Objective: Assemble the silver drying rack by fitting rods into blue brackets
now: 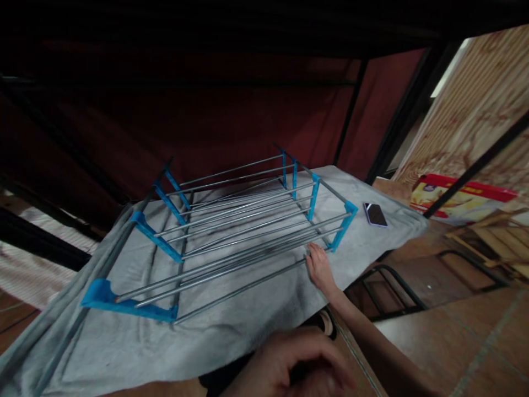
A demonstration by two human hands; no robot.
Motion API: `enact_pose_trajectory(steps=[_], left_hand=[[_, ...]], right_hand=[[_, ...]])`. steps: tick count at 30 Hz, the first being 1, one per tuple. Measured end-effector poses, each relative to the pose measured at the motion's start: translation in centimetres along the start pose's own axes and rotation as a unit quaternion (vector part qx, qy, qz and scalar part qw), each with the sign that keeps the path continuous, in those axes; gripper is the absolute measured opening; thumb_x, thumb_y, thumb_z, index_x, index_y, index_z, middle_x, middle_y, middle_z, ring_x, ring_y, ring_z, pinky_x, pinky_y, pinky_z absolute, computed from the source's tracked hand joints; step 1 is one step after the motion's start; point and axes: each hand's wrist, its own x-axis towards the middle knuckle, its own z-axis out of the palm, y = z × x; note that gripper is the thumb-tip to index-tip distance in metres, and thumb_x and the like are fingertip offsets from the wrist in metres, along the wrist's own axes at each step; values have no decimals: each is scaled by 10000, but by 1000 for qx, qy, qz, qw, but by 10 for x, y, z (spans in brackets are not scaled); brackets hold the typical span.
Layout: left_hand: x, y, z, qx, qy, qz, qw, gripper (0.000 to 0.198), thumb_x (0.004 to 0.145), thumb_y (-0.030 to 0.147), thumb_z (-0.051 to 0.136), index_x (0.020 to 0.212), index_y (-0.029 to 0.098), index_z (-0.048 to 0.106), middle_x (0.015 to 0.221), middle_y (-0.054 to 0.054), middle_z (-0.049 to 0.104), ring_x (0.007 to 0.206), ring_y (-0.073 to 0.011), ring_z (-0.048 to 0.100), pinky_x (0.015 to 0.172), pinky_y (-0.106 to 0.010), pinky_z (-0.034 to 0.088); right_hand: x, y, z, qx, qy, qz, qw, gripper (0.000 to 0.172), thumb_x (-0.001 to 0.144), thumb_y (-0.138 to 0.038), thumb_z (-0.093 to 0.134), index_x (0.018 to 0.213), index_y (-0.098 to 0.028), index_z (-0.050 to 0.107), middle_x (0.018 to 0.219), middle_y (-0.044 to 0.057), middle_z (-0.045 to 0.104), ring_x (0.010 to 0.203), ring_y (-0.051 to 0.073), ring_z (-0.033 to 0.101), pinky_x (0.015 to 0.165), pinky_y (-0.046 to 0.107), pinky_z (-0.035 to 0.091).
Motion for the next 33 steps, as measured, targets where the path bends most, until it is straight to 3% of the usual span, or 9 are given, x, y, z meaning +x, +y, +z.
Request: enact_pose_trajectory(steps=[3, 7, 12, 16, 20, 22, 25, 28, 33], left_hand=[[-2, -44, -6, 156, 149, -91, 972, 254, 943, 347, 467, 925, 219, 685, 929, -55, 711, 884, -175, 646, 825, -277, 499], [-16, -101, -25, 267, 231, -113, 929, 254, 895, 273, 441, 937, 232, 688, 994, -68, 707, 950, -208, 650, 846, -323, 506], [-23, -142, -50, 278, 254, -123, 918, 259, 879, 278, 440, 921, 220, 689, 993, -73, 718, 927, -208, 667, 814, -329, 535], [-28, -188, -61, 321, 267, -155, 895, 298, 862, 228, 417, 976, 208, 691, 1052, -89, 718, 1001, -219, 670, 903, -367, 537], [-53, -245, -57, 397, 204, -215, 869, 414, 823, 145, 429, 1156, 185, 670, 1254, -116, 670, 1181, -239, 621, 1057, -416, 460], [-66, -262, -53, 422, 179, -251, 853, 412, 802, 142, 466, 1145, 216, 681, 1279, -99, 666, 1211, -258, 606, 1074, -441, 445], [-70, -260, -52, 393, 186, -224, 872, 385, 868, 178, 409, 1114, 254, 695, 1203, -66, 698, 1124, -224, 652, 1034, -389, 485], [-56, -233, -59, 364, 239, -136, 890, 398, 939, 242, 344, 1136, 274, 688, 1175, -52, 692, 1109, -202, 648, 1019, -369, 502], [-25, -204, -87, 430, 346, -50, 832, 397, 952, 232, 350, 1215, 239, 648, 1292, -92, 609, 1218, -227, 571, 1070, -422, 473]], right_hand=[[-9, -5, -11, 39, 7, 25, 999, 446, 990, -293, 362, 1393, -153, 493, 1427, 172, 513, 1377, 272, 425, 1153, 560, 341], [-26, -10, -27, 80, 18, 61, 995, 463, 947, -246, 390, 1392, -177, 496, 1458, 157, 478, 1386, 263, 411, 1149, 546, 358], [-33, -9, -41, 111, 25, 98, 989, 471, 878, -176, 402, 1326, -178, 548, 1422, 142, 491, 1357, 250, 434, 1149, 504, 365], [-42, -6, -42, 124, 4, 135, 983, 405, 820, -143, 411, 1146, -188, 646, 1204, 112, 605, 1169, 228, 571, 1080, 451, 439], [-53, -8, -37, 122, -51, 161, 978, 382, 783, -130, 447, 1087, -177, 674, 1124, 101, 638, 1043, 212, 629, 1001, 399, 492], [-54, -13, -37, 123, -64, 160, 977, 395, 784, -124, 450, 1103, -175, 677, 1132, 108, 648, 1031, 215, 641, 984, 394, 501], [-47, -23, -39, 138, -51, 149, 978, 401, 807, -136, 430, 1113, -193, 684, 1124, 101, 671, 1021, 220, 653, 967, 400, 512], [-30, -35, -42, 171, -33, 116, 978, 399, 833, -167, 416, 1127, -208, 683, 1124, 87, 681, 1037, 223, 650, 964, 407, 514], [11, -47, -30, 197, 12, 75, 978, 395, 833, -166, 413, 1126, -197, 676, 1112, 99, 680, 1037, 227, 637, 962, 418, 509]])
